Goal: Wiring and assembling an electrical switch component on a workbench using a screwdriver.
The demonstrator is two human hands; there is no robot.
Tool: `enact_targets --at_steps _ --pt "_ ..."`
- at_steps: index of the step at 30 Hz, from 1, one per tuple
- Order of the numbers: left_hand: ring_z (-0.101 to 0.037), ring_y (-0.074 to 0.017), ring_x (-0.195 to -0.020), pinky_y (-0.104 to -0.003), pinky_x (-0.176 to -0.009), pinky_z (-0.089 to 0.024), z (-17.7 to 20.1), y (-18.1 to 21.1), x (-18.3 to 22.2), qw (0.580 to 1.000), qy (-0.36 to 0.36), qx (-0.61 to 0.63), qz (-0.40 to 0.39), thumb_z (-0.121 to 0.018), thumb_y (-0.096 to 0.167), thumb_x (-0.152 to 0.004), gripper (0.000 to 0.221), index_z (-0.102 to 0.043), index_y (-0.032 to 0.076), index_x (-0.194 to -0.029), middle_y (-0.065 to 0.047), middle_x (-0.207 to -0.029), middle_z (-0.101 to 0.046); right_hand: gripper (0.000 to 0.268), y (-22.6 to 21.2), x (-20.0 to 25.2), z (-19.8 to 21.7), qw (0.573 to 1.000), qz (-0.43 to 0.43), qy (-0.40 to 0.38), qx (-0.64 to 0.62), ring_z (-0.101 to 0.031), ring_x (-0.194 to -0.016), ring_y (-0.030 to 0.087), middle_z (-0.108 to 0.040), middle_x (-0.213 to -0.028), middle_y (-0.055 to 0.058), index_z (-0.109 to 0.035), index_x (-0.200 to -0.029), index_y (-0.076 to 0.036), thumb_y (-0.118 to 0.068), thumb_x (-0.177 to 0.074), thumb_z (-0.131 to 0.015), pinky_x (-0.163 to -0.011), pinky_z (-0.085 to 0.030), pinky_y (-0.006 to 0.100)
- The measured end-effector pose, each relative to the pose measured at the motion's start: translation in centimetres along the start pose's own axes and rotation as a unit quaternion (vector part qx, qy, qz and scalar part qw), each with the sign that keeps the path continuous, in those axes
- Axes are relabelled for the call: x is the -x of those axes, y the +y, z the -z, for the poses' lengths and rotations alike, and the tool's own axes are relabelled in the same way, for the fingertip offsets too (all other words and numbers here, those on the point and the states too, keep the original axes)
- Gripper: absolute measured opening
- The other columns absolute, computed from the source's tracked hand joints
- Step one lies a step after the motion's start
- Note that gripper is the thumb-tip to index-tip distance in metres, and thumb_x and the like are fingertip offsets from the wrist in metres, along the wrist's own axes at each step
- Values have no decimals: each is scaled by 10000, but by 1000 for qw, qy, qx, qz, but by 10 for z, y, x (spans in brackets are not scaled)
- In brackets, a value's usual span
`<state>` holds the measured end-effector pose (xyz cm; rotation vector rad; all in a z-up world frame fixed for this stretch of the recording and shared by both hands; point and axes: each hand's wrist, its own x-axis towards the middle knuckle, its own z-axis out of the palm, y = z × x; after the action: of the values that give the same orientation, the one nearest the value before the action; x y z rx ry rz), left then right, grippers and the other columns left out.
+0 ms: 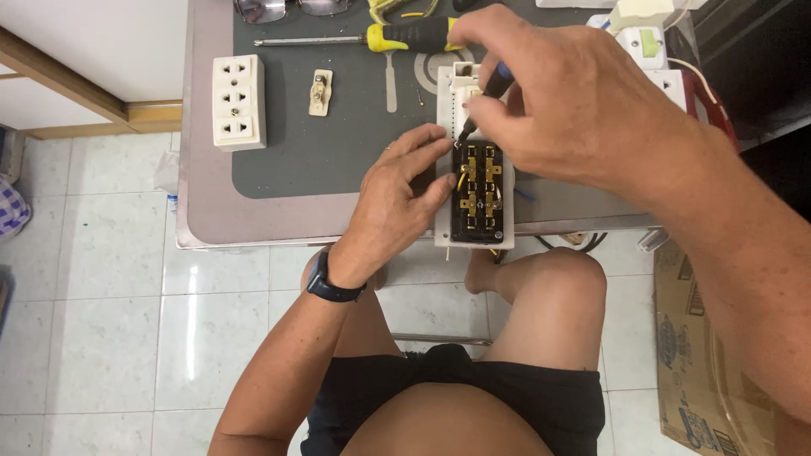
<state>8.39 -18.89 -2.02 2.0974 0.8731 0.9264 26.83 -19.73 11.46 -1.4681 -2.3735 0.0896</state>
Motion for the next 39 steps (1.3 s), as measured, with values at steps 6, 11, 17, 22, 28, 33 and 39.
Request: enact_targets --at_steps 6,11,17,22,28,33,39 --pt "-574 -350 -1234 -507 -1021 -499 -8 15 22 985 70 -69 -139 -576 228 -966 293 -596 59 -1206 -188 -1319 -575 131 13 2 -12 998 52 32 33 -452 -416 244 -502 -552 61 -615 -1096 -16 -90 -1000 -664 -487 -368 397" --pt "-638 -312 -1158 -448 -950 -490 -16 18 32 958 82 -200 -191 -684 375 -952 384 -631 71 -1181 -123 -1340 -572 353 4 -4 2 997 55 -43 -28 -645 -772 300 -677 -998 70 -562 -1227 -10 -12 -874 -559 -665 -461 434" --pt "-652 -289 -1086 -395 -781 -454 -19 26 29 947 103 -243 -185 -665 400 -949 376 -627 66 -1118 -138 -1290 -593 182 21 -4 -23 992 84 54 83 -582 -594 274 -625 -705 45 -684 -1134 -32 -163 -1009 -709 -586 -435 411" --pt "-660 -289 -1086 -392 -792 -469 -21 24 30 948 109 -239 -181 -687 408 -942 382 -643 73 -1121 -131 -1283 -602 289 5 -6 -8 994 102 -36 25 -547 -477 237 -620 -759 96 -578 -1214 5 -10 -928 -614 -481 -420 387" --pt "-665 -295 -1111 -407 -829 -467 -26 19 32 950 120 -230 -174 -691 420 -937 397 -637 89 -1150 -117 -1299 -600 163 12 -3 -8 995 72 7 67 -510 -583 249 -563 -713 88 -595 -1078 -11 -88 -980 -699 -553 -391 400" --pt "-639 -299 -1131 -410 -829 -450 -25 16 33 949 96 -242 -180 -660 523 -922 516 -608 109 -1226 -121 -1320 -584 250 6 0 10 974 6 -148 174 -561 -484 260 -550 -572 79 -518 -1050 -102 -293 -979 -664 -467 -417 372" --pt "-617 -313 -1156 -433 -842 -438 -29 18 34 948 84 -258 -165 -600 536 -945 510 -569 146 -1273 -127 -1337 -554 594 15 -5 0 879 91 -53 464 -546 -623 100 -492 -652 -72 -504 -786 -246 -679 -1193 -496 -473 -399 248"
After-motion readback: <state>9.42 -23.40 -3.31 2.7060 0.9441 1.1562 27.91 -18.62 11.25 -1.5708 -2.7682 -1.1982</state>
